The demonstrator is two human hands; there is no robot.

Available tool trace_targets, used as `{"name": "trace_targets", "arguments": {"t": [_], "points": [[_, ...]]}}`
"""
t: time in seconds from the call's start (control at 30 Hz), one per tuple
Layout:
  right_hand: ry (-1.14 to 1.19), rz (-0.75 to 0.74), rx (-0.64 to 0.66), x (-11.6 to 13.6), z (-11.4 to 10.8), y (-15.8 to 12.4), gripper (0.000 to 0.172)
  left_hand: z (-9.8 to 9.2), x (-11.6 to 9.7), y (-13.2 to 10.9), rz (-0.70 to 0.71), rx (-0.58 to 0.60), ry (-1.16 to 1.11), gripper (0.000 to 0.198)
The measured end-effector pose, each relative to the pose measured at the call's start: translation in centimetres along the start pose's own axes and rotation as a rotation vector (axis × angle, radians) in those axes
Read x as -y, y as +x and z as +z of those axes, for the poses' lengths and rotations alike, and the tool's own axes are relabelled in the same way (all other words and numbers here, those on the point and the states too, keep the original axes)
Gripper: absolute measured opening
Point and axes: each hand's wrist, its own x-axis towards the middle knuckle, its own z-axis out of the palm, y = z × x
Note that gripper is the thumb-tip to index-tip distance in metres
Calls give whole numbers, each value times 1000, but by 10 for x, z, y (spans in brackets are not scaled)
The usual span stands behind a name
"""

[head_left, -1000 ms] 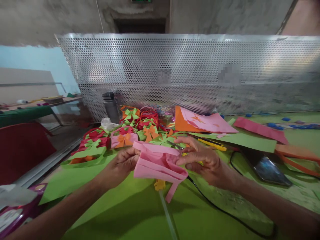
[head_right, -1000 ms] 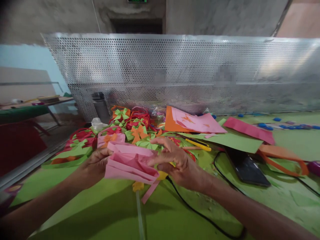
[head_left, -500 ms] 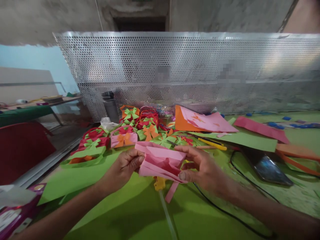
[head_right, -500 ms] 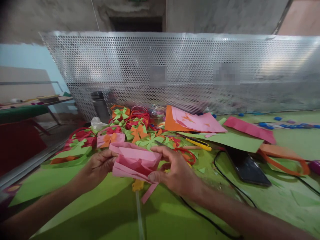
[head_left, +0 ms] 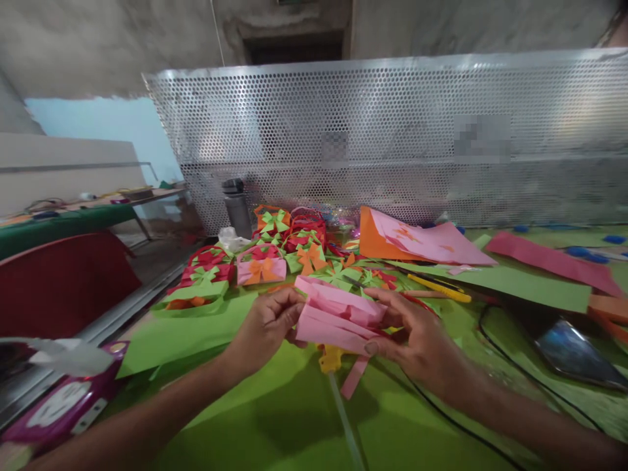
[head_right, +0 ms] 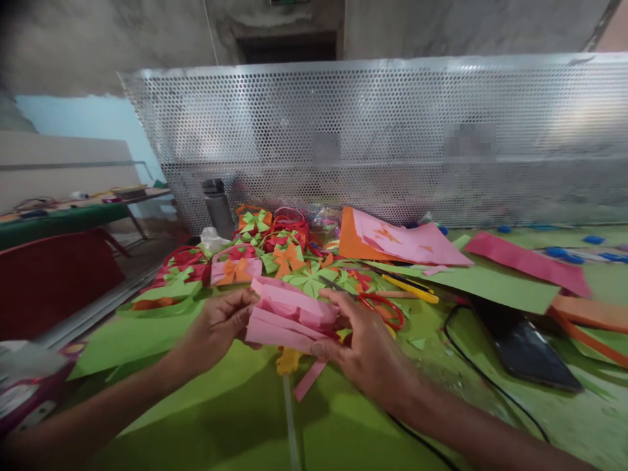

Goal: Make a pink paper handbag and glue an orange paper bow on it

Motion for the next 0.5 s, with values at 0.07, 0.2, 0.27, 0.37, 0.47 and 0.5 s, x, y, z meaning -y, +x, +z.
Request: {"name": "trace_targets", "arguments": {"t": [0.07, 0.2, 0.27, 0.37, 0.47, 0.5], "points": [[19, 29, -8, -1, 1, 1, 61, 3, -1, -1, -12, -25, -16, 30], [-8, 54, -40, -3, 2, 3, 58, 7, -3, -3, -4, -57, -47, 25], [-50, 52, -65, -4, 3, 3, 56, 8, -4, -4, 4, -60, -57, 23], [-83, 54, -80, -3, 4, 3, 55, 8, -2, -6, 52, -95, -58, 19], [-80, 51, -70, -1, 4, 2, 55, 9, 1, -8, 162, -146, 1, 11], [-80, 50, -68, 0, 5, 2, 55, 9, 1, -8, 209, -163, 50, 6]]}}
